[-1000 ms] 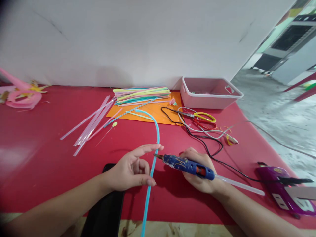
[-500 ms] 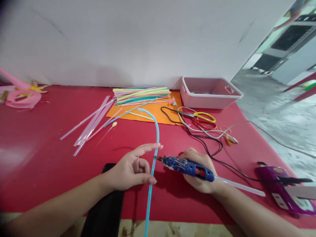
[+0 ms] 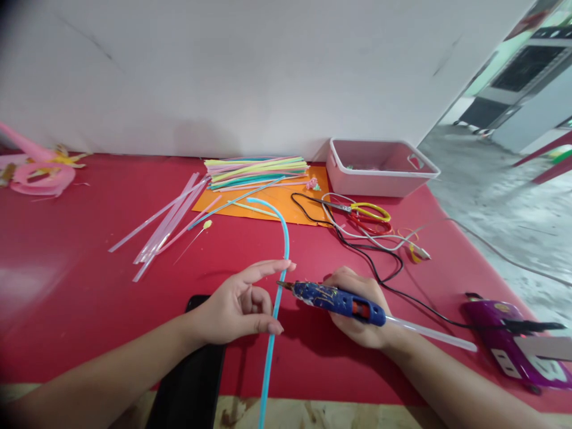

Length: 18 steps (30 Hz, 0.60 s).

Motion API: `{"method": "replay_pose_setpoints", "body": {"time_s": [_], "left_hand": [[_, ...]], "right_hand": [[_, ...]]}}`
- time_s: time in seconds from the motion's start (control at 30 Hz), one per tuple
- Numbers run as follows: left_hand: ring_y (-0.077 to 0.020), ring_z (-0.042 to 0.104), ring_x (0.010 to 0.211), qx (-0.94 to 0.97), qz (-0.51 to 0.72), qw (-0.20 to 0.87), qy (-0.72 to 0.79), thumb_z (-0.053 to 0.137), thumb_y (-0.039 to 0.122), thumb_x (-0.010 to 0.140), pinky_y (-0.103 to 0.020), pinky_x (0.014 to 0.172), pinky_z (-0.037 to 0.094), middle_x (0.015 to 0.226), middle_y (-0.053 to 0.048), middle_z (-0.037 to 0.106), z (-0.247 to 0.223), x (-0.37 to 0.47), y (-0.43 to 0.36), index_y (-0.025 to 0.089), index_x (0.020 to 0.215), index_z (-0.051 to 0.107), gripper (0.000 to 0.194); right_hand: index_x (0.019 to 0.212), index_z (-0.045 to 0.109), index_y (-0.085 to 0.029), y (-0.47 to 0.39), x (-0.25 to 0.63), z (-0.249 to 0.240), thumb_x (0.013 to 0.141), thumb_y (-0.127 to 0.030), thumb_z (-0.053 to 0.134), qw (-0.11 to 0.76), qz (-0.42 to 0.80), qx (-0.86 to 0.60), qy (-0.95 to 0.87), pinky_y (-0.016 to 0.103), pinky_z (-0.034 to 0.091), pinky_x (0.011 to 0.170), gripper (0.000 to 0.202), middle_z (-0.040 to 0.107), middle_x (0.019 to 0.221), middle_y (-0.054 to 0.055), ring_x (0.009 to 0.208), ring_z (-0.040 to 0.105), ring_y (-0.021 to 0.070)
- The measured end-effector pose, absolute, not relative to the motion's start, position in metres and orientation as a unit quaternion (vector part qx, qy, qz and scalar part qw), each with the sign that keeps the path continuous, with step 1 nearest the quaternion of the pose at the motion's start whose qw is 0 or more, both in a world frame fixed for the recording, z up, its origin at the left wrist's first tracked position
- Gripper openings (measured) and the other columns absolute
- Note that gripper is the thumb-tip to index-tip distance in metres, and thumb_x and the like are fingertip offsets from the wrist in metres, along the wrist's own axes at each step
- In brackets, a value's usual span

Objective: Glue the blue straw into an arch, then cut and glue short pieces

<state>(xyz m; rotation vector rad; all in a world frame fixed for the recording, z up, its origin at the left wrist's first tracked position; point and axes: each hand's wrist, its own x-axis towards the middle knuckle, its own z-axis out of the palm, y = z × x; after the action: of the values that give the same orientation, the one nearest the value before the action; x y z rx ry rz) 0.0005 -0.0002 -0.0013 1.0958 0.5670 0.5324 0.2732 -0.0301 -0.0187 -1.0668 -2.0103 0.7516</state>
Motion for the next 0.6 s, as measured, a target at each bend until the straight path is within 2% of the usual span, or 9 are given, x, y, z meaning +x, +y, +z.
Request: {"method": "replay_pose_setpoints", "body": {"time_s": [0.3,0.43,0.6], "left_hand": [[-0.0054,0.05,0.05,0.489,0.255,0.789,0.27,0.091,0.019,0.068,-0.015,0.048,0.038,0.06,0.006,0.061,0.0,0.0004,-0.0001,0.024,0.152,0.041,0.098],[-0.0047,0.049,0.049,0.503,0.245,0.785,0.267,0.088,0.019,0.072,-0.014,0.047,0.037,0.06,0.007,0.06,-0.001,0.0003,0.0004,0.025,0.152,0.041,0.093],[-0.0069,0.055,0.054,0.527,0.238,0.772,0.265,0.09,0.025,0.07,-0.016,0.046,0.037,0.07,0.002,0.064,-0.0051,0.0003,0.0007,0.025,0.15,0.044,0.092]], "right_hand": [[0.096,0.066,-0.022,-0.0309,0.276,-0.0215,0.088,-0.031,0.06,0.361,0.295,-0.423,-0.777,0.029,0.046,0.057,0.013,0.065,0.079,0.005,0.064,0.06,0.0172],[0.095,0.066,-0.022,-0.0308,0.2757,-0.0203,0.088,-0.032,0.06,0.361,0.303,-0.418,-0.777,0.03,0.047,0.059,0.014,0.065,0.079,0.005,0.066,0.06,0.0179],[0.089,0.065,-0.022,-0.0306,0.2734,-0.02,0.088,-0.034,0.06,0.362,0.299,-0.426,-0.774,0.03,0.047,0.058,0.013,0.065,0.076,0.005,0.064,0.06,0.018]]}}
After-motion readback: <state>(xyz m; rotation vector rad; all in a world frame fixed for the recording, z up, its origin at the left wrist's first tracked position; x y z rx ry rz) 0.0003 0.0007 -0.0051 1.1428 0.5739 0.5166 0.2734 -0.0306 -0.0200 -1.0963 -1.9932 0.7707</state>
